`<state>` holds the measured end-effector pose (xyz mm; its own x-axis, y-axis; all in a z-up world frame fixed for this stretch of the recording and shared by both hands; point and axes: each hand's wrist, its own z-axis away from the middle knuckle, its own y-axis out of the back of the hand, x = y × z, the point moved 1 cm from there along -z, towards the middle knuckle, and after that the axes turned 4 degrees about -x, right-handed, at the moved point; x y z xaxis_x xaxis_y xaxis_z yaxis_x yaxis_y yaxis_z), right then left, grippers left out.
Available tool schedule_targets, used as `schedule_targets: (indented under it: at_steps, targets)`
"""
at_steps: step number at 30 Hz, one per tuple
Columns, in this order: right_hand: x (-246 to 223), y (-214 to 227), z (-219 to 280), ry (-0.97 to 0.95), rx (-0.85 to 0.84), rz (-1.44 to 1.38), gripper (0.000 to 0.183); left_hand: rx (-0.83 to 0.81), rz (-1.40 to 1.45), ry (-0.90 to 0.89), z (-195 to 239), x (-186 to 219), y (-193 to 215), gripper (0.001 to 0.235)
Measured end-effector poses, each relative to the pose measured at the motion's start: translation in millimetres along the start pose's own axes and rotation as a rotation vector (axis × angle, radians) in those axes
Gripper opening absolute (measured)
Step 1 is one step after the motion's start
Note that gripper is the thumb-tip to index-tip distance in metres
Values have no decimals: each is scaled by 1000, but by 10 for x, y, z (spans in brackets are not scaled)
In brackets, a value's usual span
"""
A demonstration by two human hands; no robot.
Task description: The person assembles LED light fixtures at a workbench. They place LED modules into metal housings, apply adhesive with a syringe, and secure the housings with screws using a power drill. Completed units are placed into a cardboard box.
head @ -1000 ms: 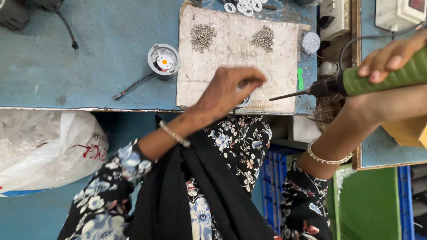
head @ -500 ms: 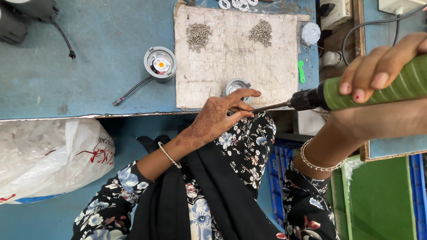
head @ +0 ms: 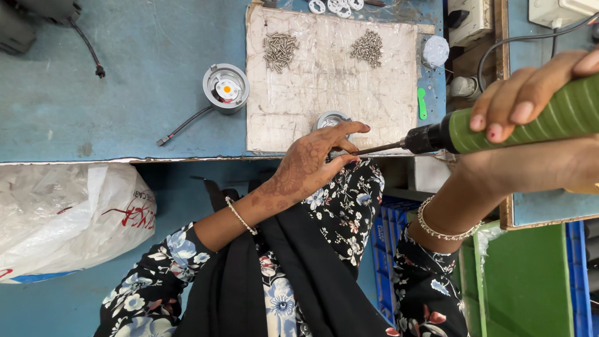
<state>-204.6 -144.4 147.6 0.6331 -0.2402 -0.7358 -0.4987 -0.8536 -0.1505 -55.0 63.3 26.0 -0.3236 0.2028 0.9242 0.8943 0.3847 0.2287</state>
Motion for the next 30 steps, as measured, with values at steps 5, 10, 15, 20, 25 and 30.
schedule_targets:
  at_steps: [5, 10, 15, 20, 25, 30]
  targets:
    - [47, 14, -36, -11, 20, -61, 81, -30, -37, -81, -45, -82, 131, 80]
    - [56, 76, -35, -15, 32, -50, 78, -147, -42, -159, -172, -431, 580, 119]
    - [67, 114, -28, -14, 25, -20, 77, -377, 175, -47, -176, -683, 509, 108]
    - [44, 204, 37, -40, 58, -41, 71, -253, 76, -121, -73, -690, 323, 78]
    - [36, 303, 65, -80, 83, -56, 60, -187, -103, -98, 19, -650, 296, 62]
    - [113, 321, 46, -54, 59, -26, 67, -153, -206, -176, 47, -633, 280, 53]
